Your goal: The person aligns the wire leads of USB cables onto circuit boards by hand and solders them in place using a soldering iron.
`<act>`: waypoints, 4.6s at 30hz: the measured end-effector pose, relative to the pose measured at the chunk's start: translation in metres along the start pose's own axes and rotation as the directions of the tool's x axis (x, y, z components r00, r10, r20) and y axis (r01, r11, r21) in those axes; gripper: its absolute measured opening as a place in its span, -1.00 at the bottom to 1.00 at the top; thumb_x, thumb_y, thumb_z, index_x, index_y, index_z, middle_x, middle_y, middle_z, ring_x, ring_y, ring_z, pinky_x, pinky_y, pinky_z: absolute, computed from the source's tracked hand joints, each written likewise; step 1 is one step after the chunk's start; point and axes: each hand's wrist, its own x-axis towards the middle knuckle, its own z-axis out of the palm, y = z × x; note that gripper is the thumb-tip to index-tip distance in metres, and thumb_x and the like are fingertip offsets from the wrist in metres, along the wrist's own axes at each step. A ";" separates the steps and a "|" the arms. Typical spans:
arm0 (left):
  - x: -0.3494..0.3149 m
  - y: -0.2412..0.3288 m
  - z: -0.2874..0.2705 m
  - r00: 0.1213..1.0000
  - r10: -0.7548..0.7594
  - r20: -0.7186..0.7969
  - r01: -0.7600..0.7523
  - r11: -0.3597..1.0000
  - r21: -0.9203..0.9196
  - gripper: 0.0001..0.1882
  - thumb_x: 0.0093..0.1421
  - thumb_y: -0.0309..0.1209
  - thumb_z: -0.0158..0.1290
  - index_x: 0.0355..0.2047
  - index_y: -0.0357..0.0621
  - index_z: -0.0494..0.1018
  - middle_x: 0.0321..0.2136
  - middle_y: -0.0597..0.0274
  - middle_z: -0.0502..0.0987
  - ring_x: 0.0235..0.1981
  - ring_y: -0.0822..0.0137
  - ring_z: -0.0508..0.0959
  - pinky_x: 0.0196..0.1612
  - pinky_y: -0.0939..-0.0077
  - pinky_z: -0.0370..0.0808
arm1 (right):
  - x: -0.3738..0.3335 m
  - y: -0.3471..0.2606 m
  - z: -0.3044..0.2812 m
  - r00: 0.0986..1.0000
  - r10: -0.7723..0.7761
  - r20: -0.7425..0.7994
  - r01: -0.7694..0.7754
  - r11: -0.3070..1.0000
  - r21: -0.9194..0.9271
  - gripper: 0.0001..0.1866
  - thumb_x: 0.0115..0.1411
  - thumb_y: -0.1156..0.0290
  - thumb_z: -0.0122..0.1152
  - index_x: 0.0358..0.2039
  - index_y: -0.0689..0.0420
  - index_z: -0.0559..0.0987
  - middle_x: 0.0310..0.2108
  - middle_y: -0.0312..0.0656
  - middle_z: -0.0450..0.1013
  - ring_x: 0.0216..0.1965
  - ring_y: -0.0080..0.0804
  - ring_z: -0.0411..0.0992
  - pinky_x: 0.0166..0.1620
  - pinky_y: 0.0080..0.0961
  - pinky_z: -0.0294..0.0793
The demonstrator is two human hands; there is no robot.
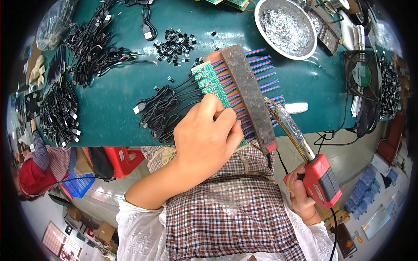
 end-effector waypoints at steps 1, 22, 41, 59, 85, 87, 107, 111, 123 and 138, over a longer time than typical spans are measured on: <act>0.000 0.001 -0.002 1.000 -0.002 0.002 0.002 1.000 0.001 -0.78 -0.06 -0.49 0.39 -0.53 -0.07 0.51 -0.45 0.27 0.39 -0.53 0.28 0.49 -0.48 0.37 0.43 | -0.002 0.002 -0.003 1.000 0.002 0.001 -0.002 1.000 0.001 -0.67 0.35 0.34 0.21 -0.02 0.27 0.37 -0.38 -0.21 0.33 -0.64 -0.58 0.21 -0.52 -0.53 0.32; -0.013 -0.001 -0.015 0.993 -0.117 0.024 0.118 0.992 -0.051 -0.81 0.05 -0.49 0.34 -0.41 -0.08 0.50 -0.45 0.23 0.43 -0.52 0.20 0.54 -0.48 0.31 0.47 | 0.011 -0.016 0.001 0.982 -0.048 0.183 0.110 0.931 -0.347 -0.81 -0.09 0.51 0.34 -0.39 0.18 0.59 -0.39 -0.10 0.55 -0.39 -0.08 0.54 -0.30 -0.25 0.53; -0.011 -0.001 -0.012 0.993 -0.115 0.023 0.116 0.991 -0.065 -0.78 0.01 -0.53 0.32 -0.43 -0.07 0.46 -0.47 0.21 0.42 -0.55 0.17 0.54 -0.51 0.28 0.46 | 0.019 -0.015 -0.003 0.945 -0.205 0.255 0.292 0.879 -0.376 -0.68 -0.12 0.62 0.47 -0.33 0.25 0.54 -0.48 -0.06 0.51 -0.51 -0.21 0.52 -0.44 -0.45 0.49; 0.011 -0.043 -0.070 0.937 -0.279 -0.210 0.320 0.927 0.197 -0.95 0.23 -0.47 0.24 -0.29 -0.09 0.62 -0.46 0.25 0.57 -0.47 0.24 0.54 -0.36 0.35 0.46 | -0.014 0.011 -0.020 0.990 0.102 0.098 -0.063 0.939 -0.339 -0.71 -0.11 0.46 0.37 -0.30 0.18 0.63 -0.38 -0.07 0.51 -0.35 -0.01 0.56 -0.26 -0.25 0.59; 0.060 -0.123 -0.141 0.545 -0.348 -0.763 -0.267 0.790 -0.552 -0.76 0.53 -0.45 -0.07 0.04 -0.39 0.44 -0.10 -0.07 0.60 -0.02 0.12 0.61 0.13 0.20 0.54 | 0.000 -0.003 -0.013 0.992 0.077 0.104 -0.032 0.925 -0.378 -0.83 -0.04 0.46 0.34 -0.38 0.15 0.61 -0.38 -0.09 0.53 -0.40 -0.03 0.53 -0.28 -0.23 0.55; 0.051 -0.115 -0.152 0.578 -0.317 -0.752 -0.248 0.810 -0.532 -0.72 0.54 -0.44 -0.11 0.07 -0.44 0.40 -0.11 -0.04 0.56 -0.12 0.20 0.56 0.06 0.22 0.55 | 0.002 -0.010 -0.007 0.991 0.090 0.103 -0.042 0.918 -0.393 -0.83 -0.04 0.47 0.34 -0.37 0.15 0.61 -0.37 -0.10 0.53 -0.40 -0.05 0.53 -0.29 -0.24 0.54; -0.033 0.010 -0.031 0.979 -0.179 0.102 0.205 0.897 -0.392 -0.85 0.04 -0.58 0.38 -0.39 -0.17 0.63 -0.45 0.22 0.59 -0.53 0.30 0.62 -0.51 0.46 0.52 | 0.046 -0.019 0.058 0.960 -0.008 0.281 -0.104 0.919 0.380 -0.41 0.27 0.44 0.37 0.20 0.13 0.26 0.12 -0.11 0.34 0.44 0.03 0.22 0.34 -0.03 0.44; -0.035 0.013 -0.029 0.981 -0.169 0.090 0.191 0.904 -0.382 -0.84 0.02 -0.60 0.38 -0.40 -0.18 0.62 -0.46 0.21 0.59 -0.52 0.30 0.62 -0.51 0.46 0.52 | 0.051 -0.007 0.057 0.941 -0.169 0.292 0.085 0.956 0.280 -0.29 0.06 0.76 0.29 0.24 0.20 0.29 0.20 0.13 0.41 0.30 0.07 0.42 0.18 -0.15 0.57; -0.035 0.005 -0.023 0.998 -0.061 -0.015 0.056 0.967 -0.249 -0.77 -0.10 -0.64 0.37 -0.40 -0.16 0.61 -0.48 0.22 0.55 -0.50 0.23 0.59 -0.49 0.39 0.50 | 0.055 -0.025 0.060 0.959 0.043 0.279 -0.143 0.926 0.348 -0.52 -0.04 0.73 0.28 -0.03 0.32 0.50 0.06 0.09 0.57 0.07 -0.13 0.59 0.04 -0.35 0.65; -0.024 -0.005 -0.018 0.997 -0.079 -0.009 0.077 0.983 -0.170 -0.81 -0.04 -0.58 0.37 -0.40 -0.11 0.61 -0.44 0.29 0.52 -0.46 0.25 0.57 -0.44 0.37 0.49 | -0.006 -0.007 -0.003 0.982 0.147 0.118 -0.123 0.974 -0.191 -0.84 0.03 0.60 0.31 -0.33 0.17 0.61 -0.38 -0.15 0.52 -0.37 -0.20 0.51 -0.24 -0.31 0.50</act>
